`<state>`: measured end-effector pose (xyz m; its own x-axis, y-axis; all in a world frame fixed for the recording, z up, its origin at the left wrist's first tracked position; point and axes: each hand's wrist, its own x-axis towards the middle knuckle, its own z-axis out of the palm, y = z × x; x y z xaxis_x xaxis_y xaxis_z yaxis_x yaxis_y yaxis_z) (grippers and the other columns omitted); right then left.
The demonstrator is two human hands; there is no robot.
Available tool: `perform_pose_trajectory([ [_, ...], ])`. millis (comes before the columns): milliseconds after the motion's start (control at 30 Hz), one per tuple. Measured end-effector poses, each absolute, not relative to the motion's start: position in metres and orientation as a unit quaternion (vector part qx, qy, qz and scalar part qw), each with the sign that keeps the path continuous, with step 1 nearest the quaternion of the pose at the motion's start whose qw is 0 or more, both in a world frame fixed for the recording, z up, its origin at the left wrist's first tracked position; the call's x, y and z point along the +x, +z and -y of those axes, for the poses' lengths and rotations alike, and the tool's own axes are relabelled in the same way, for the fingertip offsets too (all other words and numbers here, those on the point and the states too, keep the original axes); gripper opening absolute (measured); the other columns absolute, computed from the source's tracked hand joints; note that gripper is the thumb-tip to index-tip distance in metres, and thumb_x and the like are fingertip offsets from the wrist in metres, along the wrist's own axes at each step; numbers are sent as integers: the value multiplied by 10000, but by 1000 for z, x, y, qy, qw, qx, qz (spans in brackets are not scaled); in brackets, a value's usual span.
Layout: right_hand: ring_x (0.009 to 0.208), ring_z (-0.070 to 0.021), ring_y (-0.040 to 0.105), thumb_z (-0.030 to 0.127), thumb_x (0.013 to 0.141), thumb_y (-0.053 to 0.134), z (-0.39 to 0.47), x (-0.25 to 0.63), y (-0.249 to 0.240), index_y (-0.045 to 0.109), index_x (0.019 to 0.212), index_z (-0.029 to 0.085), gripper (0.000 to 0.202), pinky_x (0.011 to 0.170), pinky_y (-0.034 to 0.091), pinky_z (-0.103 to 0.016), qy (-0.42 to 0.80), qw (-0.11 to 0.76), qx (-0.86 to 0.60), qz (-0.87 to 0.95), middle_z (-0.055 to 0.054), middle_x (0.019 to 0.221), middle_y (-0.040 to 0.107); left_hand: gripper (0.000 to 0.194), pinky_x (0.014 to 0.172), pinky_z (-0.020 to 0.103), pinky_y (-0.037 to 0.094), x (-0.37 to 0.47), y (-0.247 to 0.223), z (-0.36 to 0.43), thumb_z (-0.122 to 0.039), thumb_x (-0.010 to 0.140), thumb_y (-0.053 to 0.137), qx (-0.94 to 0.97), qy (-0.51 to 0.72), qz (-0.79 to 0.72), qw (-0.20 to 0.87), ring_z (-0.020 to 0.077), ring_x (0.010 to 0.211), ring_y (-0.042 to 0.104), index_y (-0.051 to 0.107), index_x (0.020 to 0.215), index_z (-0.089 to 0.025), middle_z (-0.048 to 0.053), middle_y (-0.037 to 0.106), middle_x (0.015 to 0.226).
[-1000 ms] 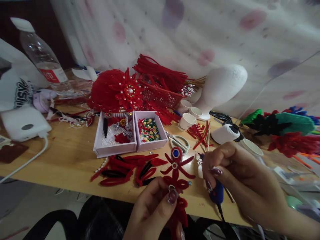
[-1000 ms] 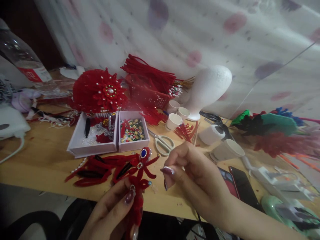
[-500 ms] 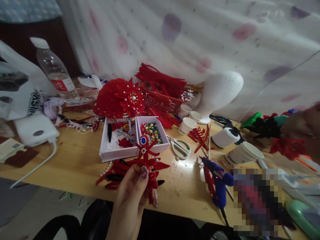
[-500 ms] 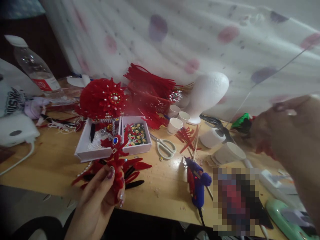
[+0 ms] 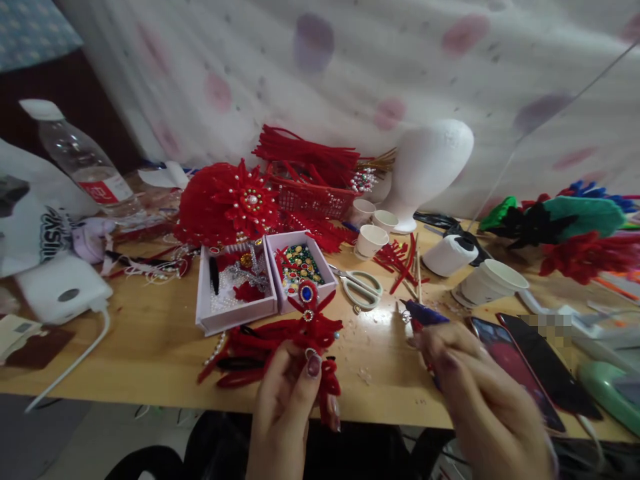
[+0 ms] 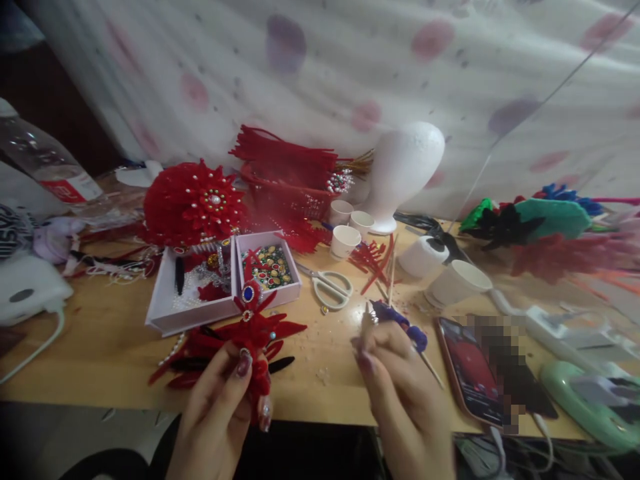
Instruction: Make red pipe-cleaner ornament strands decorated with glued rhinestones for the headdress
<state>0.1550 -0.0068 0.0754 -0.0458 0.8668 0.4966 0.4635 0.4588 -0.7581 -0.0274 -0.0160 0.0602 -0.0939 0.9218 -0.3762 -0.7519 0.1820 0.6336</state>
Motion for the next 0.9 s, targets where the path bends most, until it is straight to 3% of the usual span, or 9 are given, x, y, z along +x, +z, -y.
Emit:
perform_pose_trajectory([
  [33,972,-180,589,245,943,612,-2,147,66,592,892,228,57,837,515,-266,222,472,-499,692,-26,981,581,375,414,156,417,-27,59,16,-399,631,889,113,629,-386,666,59,426,512,628,770,-168,-51,604,587],
  [100,1150,-218,574,273,906,675,-18,137,52,501,1288,277,419,942,520,-344,263,476,-505,670,-63,1285,545,359,417,157,411,-26,57,16,-404,657,873,120,626,-390,664,57,440,505,627,772,-170,-52,591,590],
  [133,1123,-213,602,280,924,656,-23,134,46,488,1321,273,431,934,525,-345,274,477,-513,659,-65,1231,590,357,424,154,412,-25,56,16,-408,662,870,122,625,-397,661,56,454,507,630,778,-171,-51,589,596],
  [233,679,-127,657,284,1014,533,-23,128,37,618,1129,227,154,674,542,-222,290,510,-525,617,14,746,633,392,447,150,435,-22,52,13,-437,639,878,121,614,-435,648,56,485,523,646,818,-176,-47,603,630],
  [333,390,-70,485,291,1033,508,-16,124,34,640,913,193,204,423,413,-145,305,560,-515,573,73,495,476,437,449,151,451,-17,50,10,-476,607,884,123,598,-458,646,64,492,531,657,835,-180,-43,611,643],
  [467,492,-86,536,296,982,603,-15,117,34,592,765,185,244,463,447,-153,354,593,-485,537,26,588,548,398,423,165,435,-11,50,5,-477,637,867,134,575,-448,671,65,447,508,658,788,-175,-40,592,602],
  [567,582,-100,571,195,951,617,-18,117,33,642,899,210,59,488,482,-176,364,606,-456,541,1,777,580,415,434,172,446,-8,49,2,-485,617,876,121,559,-469,673,67,453,513,668,797,-174,-33,604,616],
  [733,812,-128,593,37,907,593,-24,124,28,679,981,197,197,666,512,-214,239,580,-452,634,-22,890,586,440,426,168,439,-4,49,-2,-524,606,868,125,526,-485,687,80,486,529,666,792,-180,-15,624,632],
  [900,823,-111,589,-12,908,555,-28,126,28,669,1003,180,243,681,500,-205,204,564,-443,666,-16,904,595,460,392,181,431,0,49,-7,-539,599,864,124,511,-479,703,103,465,557,654,793,-179,-8,628,625],
])
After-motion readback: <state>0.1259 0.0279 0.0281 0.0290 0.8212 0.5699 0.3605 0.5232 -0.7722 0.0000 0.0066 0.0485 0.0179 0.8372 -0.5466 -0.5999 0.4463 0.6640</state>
